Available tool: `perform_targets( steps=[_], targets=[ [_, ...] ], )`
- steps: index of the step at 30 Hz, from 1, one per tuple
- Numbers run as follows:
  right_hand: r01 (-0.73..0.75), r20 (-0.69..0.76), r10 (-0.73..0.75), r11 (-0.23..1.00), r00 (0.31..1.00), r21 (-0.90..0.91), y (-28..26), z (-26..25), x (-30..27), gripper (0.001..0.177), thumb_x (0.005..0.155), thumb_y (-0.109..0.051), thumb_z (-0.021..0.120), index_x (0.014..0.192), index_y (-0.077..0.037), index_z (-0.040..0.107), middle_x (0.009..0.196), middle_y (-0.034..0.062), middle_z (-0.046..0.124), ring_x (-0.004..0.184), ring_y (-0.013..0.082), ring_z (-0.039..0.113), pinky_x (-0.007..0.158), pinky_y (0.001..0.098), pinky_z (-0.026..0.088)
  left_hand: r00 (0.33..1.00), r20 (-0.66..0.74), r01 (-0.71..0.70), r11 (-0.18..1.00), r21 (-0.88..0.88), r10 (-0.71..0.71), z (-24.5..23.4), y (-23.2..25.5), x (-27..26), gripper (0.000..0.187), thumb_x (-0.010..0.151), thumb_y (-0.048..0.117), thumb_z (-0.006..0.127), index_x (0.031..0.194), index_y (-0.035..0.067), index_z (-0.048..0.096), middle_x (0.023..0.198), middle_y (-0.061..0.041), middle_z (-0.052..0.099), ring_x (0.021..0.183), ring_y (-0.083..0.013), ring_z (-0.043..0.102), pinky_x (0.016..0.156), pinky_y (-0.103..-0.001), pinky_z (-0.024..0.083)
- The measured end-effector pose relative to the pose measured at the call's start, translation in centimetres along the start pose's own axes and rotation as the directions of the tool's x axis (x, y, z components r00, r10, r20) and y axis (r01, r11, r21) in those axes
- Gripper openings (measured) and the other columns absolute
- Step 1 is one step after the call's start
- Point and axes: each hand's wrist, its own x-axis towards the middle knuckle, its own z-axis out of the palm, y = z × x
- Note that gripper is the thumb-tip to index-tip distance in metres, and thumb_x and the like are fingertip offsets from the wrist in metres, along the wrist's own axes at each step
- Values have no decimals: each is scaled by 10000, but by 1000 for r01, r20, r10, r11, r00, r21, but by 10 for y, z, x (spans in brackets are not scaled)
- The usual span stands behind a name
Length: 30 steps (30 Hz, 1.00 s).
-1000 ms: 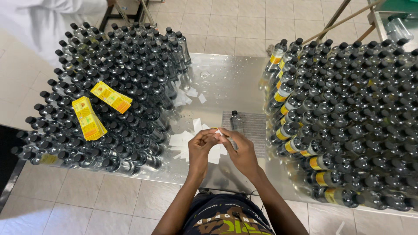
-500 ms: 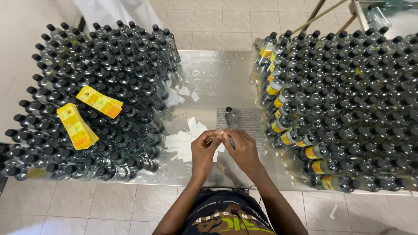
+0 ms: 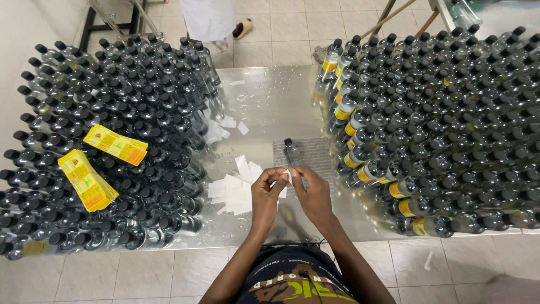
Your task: The person applies yellow labels to clear plastic bottles on a metal table. They pick up a label, wrap it around a bottle, smooth it down, and then place the labeled bottle into a large group of similar bottles on the right side of the table.
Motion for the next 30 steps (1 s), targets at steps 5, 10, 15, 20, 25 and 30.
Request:
perform_targets(
  steps=[5, 10, 15, 20, 25, 30],
  targets=[
    [14, 14, -14, 1000, 1000, 4, -15, -9, 8, 193, 1105, -229, 692, 1092, -59, 782, 938, 161, 815, 949, 370, 813, 832, 487, 648, 1000, 3, -22, 1000, 21, 22, 4, -2, 3, 157, 1005, 101, 788, 1141, 25, 814, 912, -89, 774, 909, -150, 715, 933, -373, 606],
    [14, 29, -13, 999, 999, -37, 7, -5, 7, 144, 1095, -221, 717, 1066, -103, 793, 929, 111, 813, 953, 321, 818, 857, 438, 645, 1000, 14, 4, 998, 66, -5, -5, -20, 11, 181, 998, 126, 822, 1151, 29, 832, 936, -112, 815, 904, -167, 756, 910, -350, 617],
    [-55, 32, 54, 998, 998, 23, 10, -5, 6, 162, 1088, -208, 717, 1052, -62, 778, 911, 156, 809, 935, 348, 817, 855, 492, 636, 999, 26, 22, 996, 86, -24, -4, -21, 12, 178, 1003, 126, 812, 1150, 26, 822, 944, -120, 806, 906, -178, 745, 899, -353, 609],
    [-135, -23, 136, 989, 990, 60, 6, -5, 5, 174, 1081, -221, 716, 1011, -82, 796, 893, 114, 818, 893, 291, 821, 870, 450, 643, 999, 34, 27, 996, 80, -29, -3, -25, 11, 168, 1020, 129, 791, 1155, 30, 806, 937, -111, 777, 917, -177, 718, 919, -371, 584],
    [-217, -99, 229, 969, 968, 122, 9, -5, -1, 145, 1079, -175, 693, 1015, -84, 785, 888, 107, 794, 869, 270, 802, 874, 431, 644, 998, 6, 68, 997, 46, -68, -1, -12, 5, 134, 1055, 116, 745, 1169, 54, 774, 942, -85, 750, 947, -166, 681, 956, -383, 566],
    [-403, -68, 448, 852, 891, 335, 37, 5, -29, 160, 1089, -134, 631, 1002, -45, 732, 862, 85, 711, 851, 173, 671, 877, 421, 608, 981, -102, 144, 972, -186, -165, 0, 3, 7, 126, 1106, 39, 607, 1227, 44, 645, 1092, -113, 767, 1010, -186, 731, 1016, -370, 578]
  ],
)
